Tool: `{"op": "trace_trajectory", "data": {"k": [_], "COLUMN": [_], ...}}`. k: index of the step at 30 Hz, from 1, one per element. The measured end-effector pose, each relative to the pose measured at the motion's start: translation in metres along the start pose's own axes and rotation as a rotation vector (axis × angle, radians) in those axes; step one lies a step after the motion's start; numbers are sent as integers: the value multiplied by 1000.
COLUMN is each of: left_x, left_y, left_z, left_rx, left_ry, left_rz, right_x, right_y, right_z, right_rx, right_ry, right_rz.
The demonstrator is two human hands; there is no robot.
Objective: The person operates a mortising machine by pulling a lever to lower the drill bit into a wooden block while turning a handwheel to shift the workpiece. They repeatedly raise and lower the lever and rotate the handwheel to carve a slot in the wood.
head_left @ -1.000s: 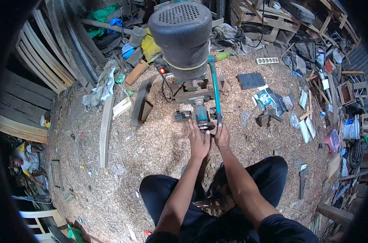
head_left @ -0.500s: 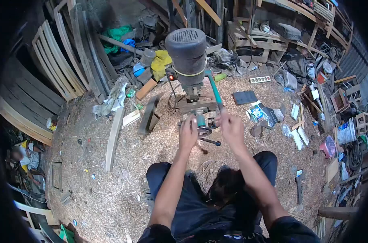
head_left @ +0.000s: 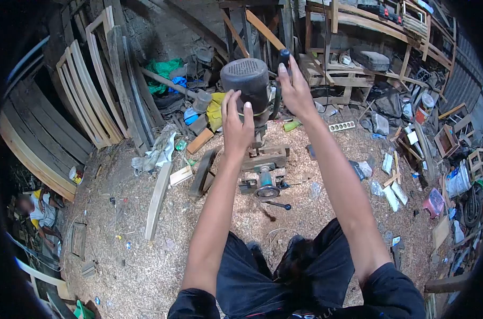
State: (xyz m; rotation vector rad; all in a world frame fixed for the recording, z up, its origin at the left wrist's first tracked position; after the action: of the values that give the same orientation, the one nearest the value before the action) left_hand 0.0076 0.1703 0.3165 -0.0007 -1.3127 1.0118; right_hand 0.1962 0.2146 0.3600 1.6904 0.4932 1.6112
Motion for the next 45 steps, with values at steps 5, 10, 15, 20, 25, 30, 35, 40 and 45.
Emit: {"op": "trace_trajectory", "data": {"k": [5, 10, 15, 20, 25, 30, 35, 40, 45], "left_x": [24, 31, 28, 22, -78, -305, -348, -359, -357], "left_y": [2, 3, 9, 20, 85, 178, 152, 183, 186], "left_z": [-7, -11, -16, -18, -18, -77, -99, -97, -97], "left_rx": [73, 99, 67, 82, 25, -84, -154, -163, -123], "left_ry": [-56, -56, 12, 35, 52, 433, 575, 759, 853], "left_rz": [-127, -145, -138, -161, 84, 415, 599, 587, 598], "right_x": [51, 101, 122, 120, 1, -306, -483, -457, -439], "right_y": [-23, -66, -164, -217, -247, -344, -353, -332, -334], "right_z": [-10, -26, -38, -55, -12, 33, 19, -7, -17], "right_rx": [-139, -238, -118, 37, -143, -490, -356, -505, -742], "right_ry": [59, 146, 317, 332, 122, 207, 421, 435, 770], "right_rz": [157, 79, -179, -320, -214, -651, -914, -780, -897]}}
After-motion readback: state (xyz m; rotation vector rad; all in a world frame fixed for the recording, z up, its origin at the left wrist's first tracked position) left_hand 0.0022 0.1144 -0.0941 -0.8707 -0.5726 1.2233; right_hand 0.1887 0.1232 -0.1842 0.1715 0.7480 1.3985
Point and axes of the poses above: each hand's wrist, its own x-axis towards the middle knuckle, its own z-axis out of the back of the hand, y = z × x, the point moved 8 cm from there along x, towards the middle knuckle, and after that the axes turned 5 degrees about x, right-handed, at the moved point
